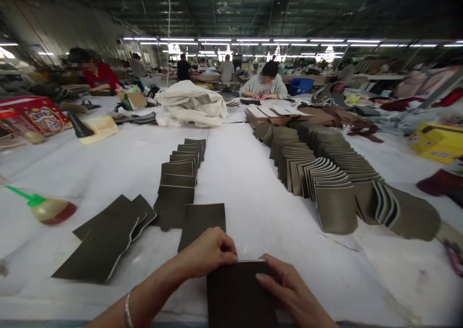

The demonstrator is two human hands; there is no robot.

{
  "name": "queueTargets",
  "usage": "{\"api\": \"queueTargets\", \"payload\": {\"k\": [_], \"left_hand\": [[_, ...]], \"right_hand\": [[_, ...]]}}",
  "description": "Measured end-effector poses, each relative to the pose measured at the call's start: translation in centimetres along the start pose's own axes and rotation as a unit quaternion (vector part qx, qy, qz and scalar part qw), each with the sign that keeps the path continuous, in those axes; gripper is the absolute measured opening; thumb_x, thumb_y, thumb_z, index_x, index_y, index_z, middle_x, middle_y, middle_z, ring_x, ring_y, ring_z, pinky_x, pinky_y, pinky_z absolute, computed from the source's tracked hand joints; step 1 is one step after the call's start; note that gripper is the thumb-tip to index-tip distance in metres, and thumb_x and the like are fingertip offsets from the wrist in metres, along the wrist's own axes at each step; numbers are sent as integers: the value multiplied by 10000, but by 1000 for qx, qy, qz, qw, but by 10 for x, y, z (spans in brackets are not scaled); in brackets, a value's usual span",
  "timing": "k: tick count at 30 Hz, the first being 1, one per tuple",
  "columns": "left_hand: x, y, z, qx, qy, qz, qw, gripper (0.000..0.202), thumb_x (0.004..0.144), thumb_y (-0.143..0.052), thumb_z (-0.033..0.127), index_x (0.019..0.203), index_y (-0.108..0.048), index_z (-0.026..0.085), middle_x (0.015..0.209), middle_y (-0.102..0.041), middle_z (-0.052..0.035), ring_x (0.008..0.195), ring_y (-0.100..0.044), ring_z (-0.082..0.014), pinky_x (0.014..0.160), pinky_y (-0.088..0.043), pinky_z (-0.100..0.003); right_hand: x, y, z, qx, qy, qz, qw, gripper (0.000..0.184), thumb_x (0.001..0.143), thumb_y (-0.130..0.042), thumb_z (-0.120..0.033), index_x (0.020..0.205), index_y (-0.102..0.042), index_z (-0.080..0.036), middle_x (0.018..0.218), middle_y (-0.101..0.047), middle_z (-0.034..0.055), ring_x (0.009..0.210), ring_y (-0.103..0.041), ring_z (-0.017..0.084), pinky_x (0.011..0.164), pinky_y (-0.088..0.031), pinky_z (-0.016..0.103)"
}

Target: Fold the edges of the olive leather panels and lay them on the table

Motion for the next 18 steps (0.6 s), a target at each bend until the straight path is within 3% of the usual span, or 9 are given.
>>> {"api": "queueTargets", "payload": {"k": [5, 7, 10, 12, 14, 18], "left_hand": [[-6, -21, -9, -47, 34, -81, 995, 158, 627, -589, 228, 689, -690, 123, 514, -506, 42, 508, -434, -90, 476, -312, -193], [-9, -27, -10, -88, 46, -99, 990, 154, 610, -593, 231, 676, -681, 122, 510, -519, 37, 495, -444, -93, 488, -348, -200], [-11, -35, -15, -155, 71, -99, 980, 143, 570, -608, 234, 635, -665, 120, 478, -518, 35, 460, -434, -89, 480, -352, -208], [-10, -40, -18, -196, 86, -92, 972, 140, 546, -618, 236, 613, -658, 120, 464, -518, 35, 448, -427, -87, 474, -342, -210], [-8, -44, -19, -229, 92, -92, 965, 150, 537, -634, 249, 609, -658, 120, 466, -527, 35, 450, -432, -89, 485, -349, -216], [-8, -46, -18, -252, 97, -86, 959, 175, 523, -667, 277, 596, -650, 119, 463, -526, 36, 454, -426, -88, 492, -340, -223]], "right_hand": [[-9, 3, 11, -148, -19, -12, 989, 273, 893, -531, -431, 781, -557, -184, 630, -433, -41, 609, -409, 117, 521, -300, 216], [-14, 5, 5, -220, -3, 0, 976, 177, 898, -521, -362, 890, -594, -201, 645, -485, -38, 605, -453, 127, 541, -343, 224], [-22, 1, -25, -335, 105, 47, 935, 266, 879, -524, -234, 1141, -554, -260, 931, -589, 25, 767, -549, 170, 691, -435, 280], [-29, -9, -46, -407, 188, 73, 891, 317, 848, -565, -187, 1147, -556, -292, 1086, -555, 55, 886, -546, 205, 767, -440, 332], [-31, -19, -57, -453, 229, 84, 858, 282, 814, -619, -158, 1066, -590, -282, 1041, -560, 54, 884, -531, 220, 755, -425, 345], [-28, -29, -67, -457, 255, 94, 847, 239, 783, -668, -128, 976, -605, -255, 933, -589, 29, 832, -508, 214, 715, -371, 332]]}}
Point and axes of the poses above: each hand's wrist, its own x-axis towards the middle knuckle, its own y-axis out of the back of the hand, z = x × y, the point moved 9 cm from there along x, towards the middle knuckle
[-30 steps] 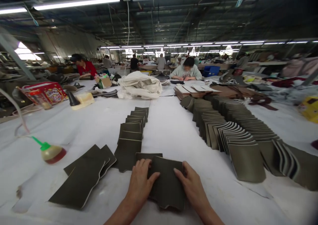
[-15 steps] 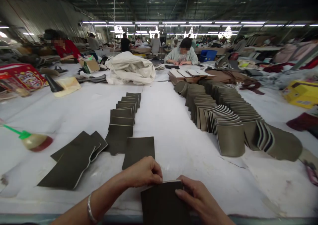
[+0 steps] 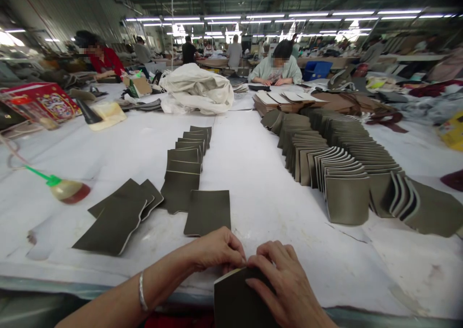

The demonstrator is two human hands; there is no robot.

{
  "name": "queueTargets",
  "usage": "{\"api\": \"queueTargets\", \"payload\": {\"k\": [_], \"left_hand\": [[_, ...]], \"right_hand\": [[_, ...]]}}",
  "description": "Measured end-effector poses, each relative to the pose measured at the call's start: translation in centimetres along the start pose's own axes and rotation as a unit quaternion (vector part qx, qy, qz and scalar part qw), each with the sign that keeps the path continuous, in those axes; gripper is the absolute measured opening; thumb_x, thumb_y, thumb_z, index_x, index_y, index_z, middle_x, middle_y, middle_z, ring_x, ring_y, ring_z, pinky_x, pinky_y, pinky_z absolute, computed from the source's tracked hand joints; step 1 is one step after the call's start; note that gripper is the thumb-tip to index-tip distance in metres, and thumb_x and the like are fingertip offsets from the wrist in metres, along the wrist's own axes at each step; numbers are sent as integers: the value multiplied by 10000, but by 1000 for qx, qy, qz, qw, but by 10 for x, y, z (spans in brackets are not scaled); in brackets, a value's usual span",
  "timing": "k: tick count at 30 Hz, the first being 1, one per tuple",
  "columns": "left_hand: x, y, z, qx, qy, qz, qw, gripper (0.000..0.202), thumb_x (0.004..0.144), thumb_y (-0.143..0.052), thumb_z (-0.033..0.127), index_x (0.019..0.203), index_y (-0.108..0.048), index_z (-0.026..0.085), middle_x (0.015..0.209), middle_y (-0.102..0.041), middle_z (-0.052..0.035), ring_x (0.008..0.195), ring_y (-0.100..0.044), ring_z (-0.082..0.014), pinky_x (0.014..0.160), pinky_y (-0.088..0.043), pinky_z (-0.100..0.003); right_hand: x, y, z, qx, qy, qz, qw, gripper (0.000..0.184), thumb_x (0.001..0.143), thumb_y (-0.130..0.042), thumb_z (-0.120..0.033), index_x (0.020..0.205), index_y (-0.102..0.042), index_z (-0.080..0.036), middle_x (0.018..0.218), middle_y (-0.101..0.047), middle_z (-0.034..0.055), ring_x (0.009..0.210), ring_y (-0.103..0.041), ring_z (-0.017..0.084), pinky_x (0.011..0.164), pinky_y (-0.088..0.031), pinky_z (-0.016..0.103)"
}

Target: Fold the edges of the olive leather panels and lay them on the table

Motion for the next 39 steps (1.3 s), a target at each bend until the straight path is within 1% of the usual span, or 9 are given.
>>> {"api": "queueTargets", "payload": {"k": [8, 16, 20, 23, 26, 29, 31, 34, 39], "left_hand": [[-6, -5, 1, 95, -14, 19, 995, 101, 561, -567, 227, 578, -606, 136, 459, -447, 60, 478, -367, -86, 459, -257, -214], [-3, -4, 27, 309, -112, 36, 944, 123, 660, -547, 214, 555, -547, 150, 493, -317, 74, 527, -311, -76, 463, -201, -205], [-1, 8, 45, 354, -127, 46, 925, 77, 630, -521, 130, 592, -587, 143, 506, -402, 65, 530, -375, -76, 489, -244, -195], [1, 2, 44, 305, -129, -16, 943, 83, 655, -527, 139, 634, -607, 140, 535, -442, 59, 538, -383, -78, 501, -273, -189], [1, -15, 28, 229, -109, -106, 962, 84, 719, -564, 201, 675, -607, 145, 540, -398, 68, 520, -329, -69, 487, -258, -185], [-6, -21, 17, 159, -101, -136, 973, 224, 812, -566, 329, 698, -603, 140, 568, -406, 58, 540, -341, -73, 512, -284, -183], [-15, -17, 15, 135, -100, -122, 978, 350, 890, -472, 420, 790, -637, 129, 649, -499, 23, 586, -418, -92, 562, -348, -195], [-31, -8, 18, 220, -116, -74, 966, 349, 896, -490, 434, 895, -679, 141, 728, -570, 3, 644, -476, -112, 599, -363, -203], [-44, -3, 11, 348, -122, 1, 930, 123, 766, -617, 207, 852, -700, 179, 692, -607, 20, 644, -518, -117, 582, -331, -195]], "right_hand": [[-1, -13, -8, -30, 48, -32, 998, 150, 784, -663, -99, 824, -563, -202, 836, -577, 12, 788, -462, 203, 696, -287, 337], [7, -13, -1, 12, 4, -86, 996, 157, 806, -628, -87, 830, -547, -220, 940, -572, 13, 882, -487, 203, 745, -377, 337], [3, 3, -28, 9, 104, -71, 992, 153, 786, -596, -106, 794, -501, -225, 877, -551, 25, 847, -491, 216, 797, -439, 387], [-3, 11, -37, -3, 143, -69, 987, 148, 809, -592, -131, 805, -483, -231, 848, -528, 27, 824, -498, 211, 830, -464, 405], [-7, 7, -22, 41, 71, -85, 993, 161, 845, -522, -90, 836, -442, -230, 969, -534, 45, 915, -521, 199, 790, -492, 332], [-18, -4, -8, 75, 29, -65, 995, 182, 867, -437, -50, 863, -406, -229, 1063, -518, 58, 995, -525, 180, 831, -491, 303], [-25, -13, -1, 76, 15, -60, 995, 172, 890, -411, -58, 896, -403, -229, 1099, -513, 67, 1037, -524, 178, 859, -485, 301], [-31, -23, 4, 84, -4, -59, 995, 156, 914, -387, -79, 927, -407, -233, 1076, -533, 61, 1001, -547, 172, 835, -491, 294], [-27, -29, 6, 106, -31, -78, 991, 151, 923, -357, -94, 906, -414, -233, 945, -560, 35, 855, -554, 177, 732, -486, 307]]}}
Point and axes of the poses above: each hand's wrist, its own x-axis towards the middle knuckle, its own y-axis out of the back of the hand, z = x × y, the point moved 9 cm from there along x, towards the middle knuckle
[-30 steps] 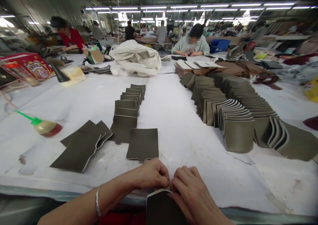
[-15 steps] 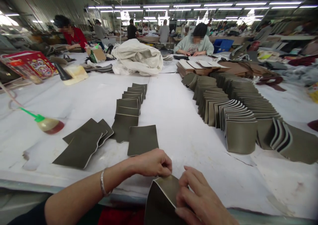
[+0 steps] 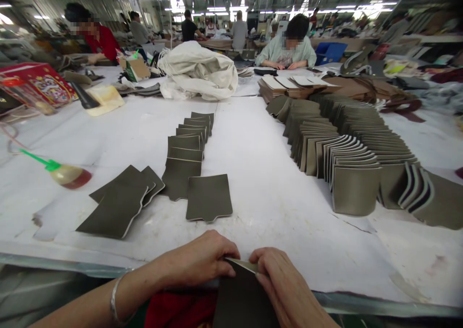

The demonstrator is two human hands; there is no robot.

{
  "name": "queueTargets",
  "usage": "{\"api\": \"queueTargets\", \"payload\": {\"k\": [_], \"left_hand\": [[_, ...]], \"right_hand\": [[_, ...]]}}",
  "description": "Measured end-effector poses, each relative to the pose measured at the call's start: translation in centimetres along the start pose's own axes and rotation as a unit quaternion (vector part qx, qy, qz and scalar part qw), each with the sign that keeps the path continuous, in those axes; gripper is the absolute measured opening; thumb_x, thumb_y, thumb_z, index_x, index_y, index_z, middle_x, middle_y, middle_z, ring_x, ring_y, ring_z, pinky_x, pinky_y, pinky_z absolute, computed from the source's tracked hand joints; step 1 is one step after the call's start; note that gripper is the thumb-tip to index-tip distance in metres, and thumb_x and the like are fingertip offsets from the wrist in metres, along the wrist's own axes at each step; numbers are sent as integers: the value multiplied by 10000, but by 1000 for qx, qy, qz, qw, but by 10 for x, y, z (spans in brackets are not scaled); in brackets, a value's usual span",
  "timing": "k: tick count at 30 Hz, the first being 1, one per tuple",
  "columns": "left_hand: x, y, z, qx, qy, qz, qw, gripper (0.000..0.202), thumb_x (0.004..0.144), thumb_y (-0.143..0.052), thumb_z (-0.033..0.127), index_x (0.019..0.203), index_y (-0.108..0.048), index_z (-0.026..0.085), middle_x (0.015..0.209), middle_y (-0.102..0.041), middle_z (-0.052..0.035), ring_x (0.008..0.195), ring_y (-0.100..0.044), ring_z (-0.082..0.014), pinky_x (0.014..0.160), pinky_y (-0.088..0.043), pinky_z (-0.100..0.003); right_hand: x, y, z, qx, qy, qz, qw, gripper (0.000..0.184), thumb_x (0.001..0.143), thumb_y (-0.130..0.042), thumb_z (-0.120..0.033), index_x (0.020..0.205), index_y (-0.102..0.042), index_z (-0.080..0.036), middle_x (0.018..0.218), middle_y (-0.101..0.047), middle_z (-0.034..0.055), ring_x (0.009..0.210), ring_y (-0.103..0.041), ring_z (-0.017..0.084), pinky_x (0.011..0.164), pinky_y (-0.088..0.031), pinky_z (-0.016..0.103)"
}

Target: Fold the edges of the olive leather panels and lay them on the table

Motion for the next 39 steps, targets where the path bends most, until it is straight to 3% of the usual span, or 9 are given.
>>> {"api": "queueTargets", "payload": {"k": [6, 10, 13, 18, 27, 33, 36, 39], "left_hand": [[3, -6, -4, -8, 10, 22, 1000, 149, 750, -581, 144, 828, -705, 172, 685, -624, 18, 648, -541, -110, 591, -341, -191], [2, -2, -2, -13, 17, 43, 999, 243, 762, -633, 155, 991, -688, 213, 733, -639, 29, 674, -557, -116, 611, -364, -190], [0, -1, 7, 25, -19, 56, 998, 317, 791, -650, 154, 1088, -646, 265, 874, -662, 24, 824, -585, -138, 734, -394, -204], [-3, -2, 17, 78, -74, 81, 991, 202, 843, -620, 133, 997, -663, 257, 968, -619, 9, 961, -549, -145, 846, -383, -217], [-1, -6, 15, 6, -67, 82, 994, 131, 772, -650, 92, 834, -671, 205, 882, -624, 9, 925, -534, -150, 843, -376, -243], [-2, -9, -7, -207, 39, 67, 975, 200, 653, -649, 119, 846, -643, 173, 758, -575, 36, 681, -470, -110, 625, -355, -217], [-3, -8, -5, -235, 29, 76, 969, 247, 633, -665, 121, 872, -630, 172, 776, -565, 39, 712, -474, -111, 651, -359, -213], [-2, -6, 4, -198, -1, 76, 977, 244, 686, -665, 144, 925, -647, 188, 842, -601, 26, 771, -518, -126, 694, -380, -219]], "right_hand": [[0, -5, 8, -7, -34, -23, 999, 148, 939, -359, -100, 919, -405, -239, 952, -552, 20, 880, -516, 195, 755, -449, 345], [0, -3, 7, 0, -16, -13, 1000, 160, 929, -366, -81, 925, -393, -239, 977, -542, 21, 880, -507, 194, 751, -440, 345], [0, -3, 4, 11, 1, -10, 1000, 167, 924, -372, -70, 927, -386, -236, 975, -536, 23, 890, -503, 191, 767, -438, 341], [-1, -1, 1, 9, 23, 2, 1000, 170, 921, -367, -60, 902, -382, -228, 980, -531, 34, 901, -502, 190, 788, -435, 344], [-3, 6, -16, -20, 57, -1, 998, 207, 897, -375, -14, 905, -387, -221, 969, -555, 36, 900, -512, 191, 799, -433, 351], [-5, 8, -14, -17, 49, -11, 999, 188, 918, -375, -34, 907, -394, -221, 993, -556, 45, 928, -514, 194, 824, -438, 362], [-4, 6, -14, -14, 52, -14, 998, 185, 917, -370, -36, 911, -394, -219, 986, -556, 43, 922, -510, 191, 818, -445, 362], [-4, 8, -16, -9, 65, 2, 998, 190, 905, -373, -27, 918, -394, -215, 984, -550, 51, 926, -507, 195, 808, -454, 358]]}}
Point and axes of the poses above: each hand's wrist, its own x-axis towards the middle knuckle, its own y-axis out of the back of the hand, z = x × y, the point moved 9 cm from there along x, towards the middle knuckle
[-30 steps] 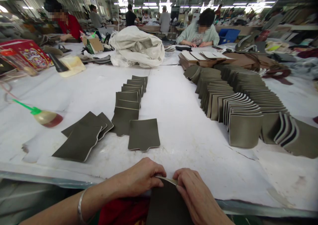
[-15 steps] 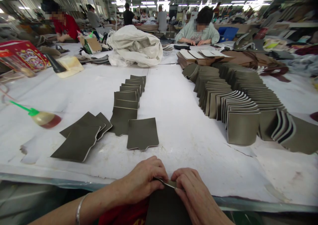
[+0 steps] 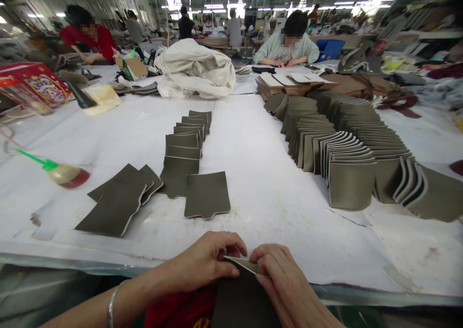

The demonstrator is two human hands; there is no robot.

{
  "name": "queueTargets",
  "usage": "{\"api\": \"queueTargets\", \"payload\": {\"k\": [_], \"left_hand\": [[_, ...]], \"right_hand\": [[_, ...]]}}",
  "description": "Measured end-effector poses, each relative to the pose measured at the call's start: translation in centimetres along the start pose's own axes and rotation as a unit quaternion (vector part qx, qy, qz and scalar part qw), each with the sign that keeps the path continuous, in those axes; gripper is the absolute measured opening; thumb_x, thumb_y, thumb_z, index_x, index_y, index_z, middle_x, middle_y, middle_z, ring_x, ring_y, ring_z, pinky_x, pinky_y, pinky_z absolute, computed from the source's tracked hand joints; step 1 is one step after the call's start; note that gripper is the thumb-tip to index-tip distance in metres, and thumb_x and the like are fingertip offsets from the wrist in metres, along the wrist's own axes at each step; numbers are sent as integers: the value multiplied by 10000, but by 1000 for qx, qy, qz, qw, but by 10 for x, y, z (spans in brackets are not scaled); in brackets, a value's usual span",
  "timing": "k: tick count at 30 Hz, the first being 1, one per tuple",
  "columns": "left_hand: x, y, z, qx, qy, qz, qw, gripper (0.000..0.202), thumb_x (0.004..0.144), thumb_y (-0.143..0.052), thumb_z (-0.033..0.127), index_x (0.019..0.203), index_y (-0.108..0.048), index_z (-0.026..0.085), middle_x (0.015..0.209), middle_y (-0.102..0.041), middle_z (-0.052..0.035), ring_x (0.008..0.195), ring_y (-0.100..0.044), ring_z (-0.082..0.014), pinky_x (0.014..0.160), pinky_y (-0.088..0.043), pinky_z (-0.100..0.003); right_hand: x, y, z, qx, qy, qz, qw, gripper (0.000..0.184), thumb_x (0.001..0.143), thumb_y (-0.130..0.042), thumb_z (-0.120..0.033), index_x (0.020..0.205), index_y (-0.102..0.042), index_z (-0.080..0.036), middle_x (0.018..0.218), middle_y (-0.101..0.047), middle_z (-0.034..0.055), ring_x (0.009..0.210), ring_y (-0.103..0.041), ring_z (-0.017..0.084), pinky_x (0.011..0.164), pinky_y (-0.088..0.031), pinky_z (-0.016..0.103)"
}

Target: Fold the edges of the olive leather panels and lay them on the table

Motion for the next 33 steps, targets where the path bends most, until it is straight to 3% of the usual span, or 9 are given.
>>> {"api": "queueTargets", "payload": {"k": [5, 10, 13, 17, 19, 22, 24, 27, 33], "left_hand": [[2, -4, 17, 95, -78, -4, 992, 191, 787, -666, 229, 978, -674, 224, 938, -638, 5, 908, -558, -157, 812, -391, -246], [2, 6, 22, 83, -67, 46, 993, 191, 771, -686, 252, 958, -674, 212, 955, -633, -9, 875, -554, -153, 787, -411, -247], [0, 25, 22, 52, -41, 122, 990, 108, 801, -637, 278, 777, -647, 173, 775, -622, 3, 749, -545, -135, 707, -406, -234], [-5, 47, 5, 77, 46, 210, 974, 458, 919, -430, 467, 601, -563, 166, 512, -507, 22, 539, -480, -122, 578, -356, -243], [-4, 43, 2, 116, 47, 182, 975, 512, 942, -361, 484, 642, -615, 155, 583, -577, -7, 602, -529, -138, 622, -373, -249], [-3, 22, -3, 117, 37, 79, 989, 260, 850, -560, 391, 868, -684, 162, 790, -659, -6, 713, -559, -144, 657, -386, -226], [-5, 10, -10, 107, 55, 23, 992, 188, 763, -644, 288, 906, -693, 177, 745, -639, 27, 657, -528, -123, 594, -357, -205], [-7, 5, -11, 129, 54, 10, 990, 133, 761, -593, 206, 821, -707, 175, 684, -619, 33, 647, -522, -117, 587, -337, -199], [-6, 4, -4, 159, 17, 16, 987, 162, 802, -551, 197, 799, -711, 171, 749, -667, 4, 724, -578, -134, 645, -364, -200]], "right_hand": [[-1, 3, -1, -7, 10, 15, 1000, 192, 894, -389, -21, 935, -414, -206, 1006, -541, 67, 981, -499, 202, 839, -461, 350], [0, 8, -2, -24, 6, 28, 999, 183, 892, -398, -30, 907, -419, -211, 997, -557, 63, 948, -524, 193, 810, -478, 329], [1, 7, 0, -23, 0, 27, 999, 175, 892, -402, -43, 879, -411, -217, 985, -566, 56, 912, -538, 190, 791, -480, 329], [2, 4, 3, -15, -4, 16, 1000, 173, 904, -395, -51, 864, -400, -219, 974, -570, 47, 910, -538, 184, 803, -472, 329], [2, 3, 4, -11, -3, 10, 1000, 172, 907, -393, -51, 874, -399, -220, 978, -569, 44, 917, -533, 185, 812, -466, 334], [1, 1, 5, -1, -4, 6, 1000, 177, 910, -384, -44, 893, -396, -220, 988, -561, 42, 926, -522, 185, 812, -461, 337], [0, 1, 5, 8, -5, 5, 1000, 171, 916, -375, -50, 899, -392, -219, 993, -551, 44, 928, -514, 183, 804, -461, 334], [0, 0, 8, 13, -10, 4, 1000, 164, 922, -373, -59, 897, -388, -220, 996, -544, 46, 926, -506, 182, 796, -461, 330], [0, 2, 11, 10, -24, 9, 1000, 175, 920, -367, -53, 882, -386, -223, 979, -546, 44, 918, -512, 182, 793, -459, 333]]}}
Point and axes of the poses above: each hand's wrist, its own x-axis towards the middle knuckle, its own y-axis out of the back of the hand, z = x × y, the point moved 9 cm from there along x, towards the middle knuckle
